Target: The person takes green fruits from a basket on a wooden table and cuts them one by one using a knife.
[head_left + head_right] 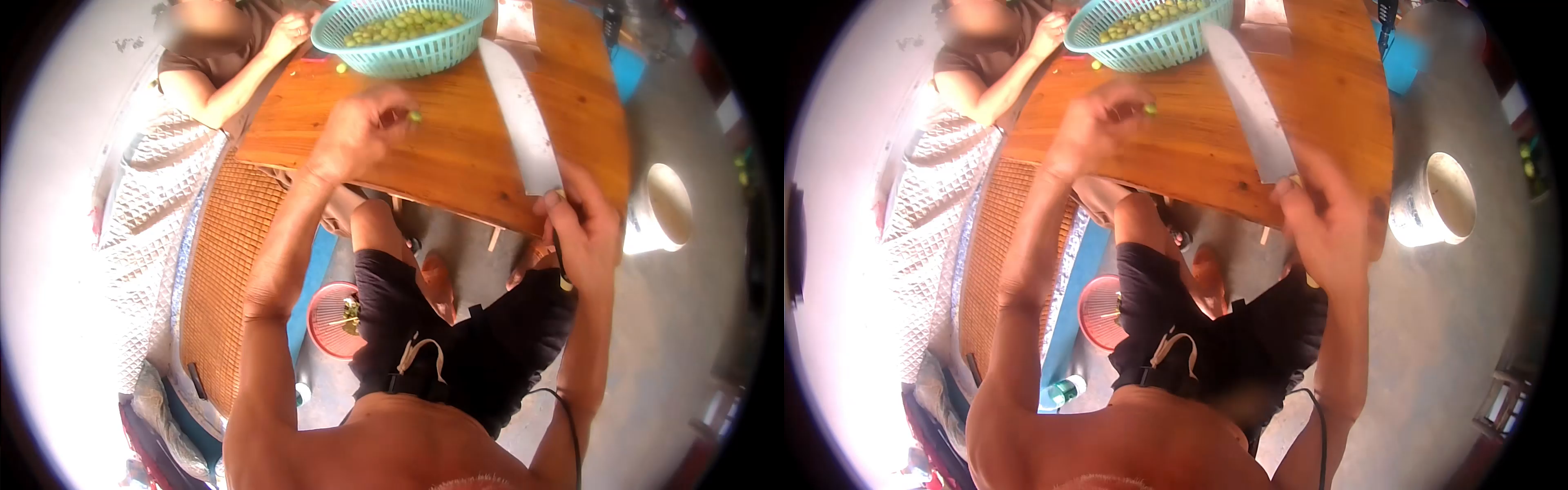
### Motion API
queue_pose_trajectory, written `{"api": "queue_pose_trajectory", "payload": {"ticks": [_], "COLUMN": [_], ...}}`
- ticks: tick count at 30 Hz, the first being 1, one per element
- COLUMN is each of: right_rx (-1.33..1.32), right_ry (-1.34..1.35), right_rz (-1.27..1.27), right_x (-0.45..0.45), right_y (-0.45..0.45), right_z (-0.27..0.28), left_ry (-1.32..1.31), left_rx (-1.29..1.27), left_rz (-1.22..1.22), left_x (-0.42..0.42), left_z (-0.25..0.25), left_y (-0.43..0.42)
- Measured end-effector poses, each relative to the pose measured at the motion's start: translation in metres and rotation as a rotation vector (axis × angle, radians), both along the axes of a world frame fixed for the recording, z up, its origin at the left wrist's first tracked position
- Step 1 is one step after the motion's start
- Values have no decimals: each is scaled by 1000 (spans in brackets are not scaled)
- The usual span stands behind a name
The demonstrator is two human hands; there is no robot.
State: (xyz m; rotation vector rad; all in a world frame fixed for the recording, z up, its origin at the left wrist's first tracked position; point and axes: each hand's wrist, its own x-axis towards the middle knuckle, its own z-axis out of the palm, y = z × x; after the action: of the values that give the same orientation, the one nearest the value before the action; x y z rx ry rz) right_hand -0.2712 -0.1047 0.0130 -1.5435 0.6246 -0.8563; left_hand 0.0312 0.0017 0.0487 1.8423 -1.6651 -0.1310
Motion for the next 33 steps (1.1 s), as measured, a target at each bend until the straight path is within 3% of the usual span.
{"api": "queue_pose_trajectory", "payload": {"ticks": [4, 7, 9, 13, 15, 28, 33], "right_rx": [-230, -179, -113, -333, -584, -564, -706], "right_ry": [186, 229, 488, 356, 329, 568, 572], "right_rz": [15, 126, 216, 201, 145, 188, 151], "right_x": [5, 14, 23, 40, 47, 57, 59], "right_y": [1, 10, 13, 12, 12, 21, 19], "right_z": [13, 24, 43, 27, 22, 42, 39], "left_ry": [-82, -62, -22, 11, 32, 66, 80], "left_rx": [-114, -174, -135, -113, -132, -190, -202], "left_rz": [121, 186, 244, 296, 288, 276, 247], "left_x": [-18, -28, -33, -34, -35, -30, -28], "left_z": [-33, -37, -34, -38, -38, -44, -44], "left_y": [-1, -2, -4, -4, -4, -5, -7]}}
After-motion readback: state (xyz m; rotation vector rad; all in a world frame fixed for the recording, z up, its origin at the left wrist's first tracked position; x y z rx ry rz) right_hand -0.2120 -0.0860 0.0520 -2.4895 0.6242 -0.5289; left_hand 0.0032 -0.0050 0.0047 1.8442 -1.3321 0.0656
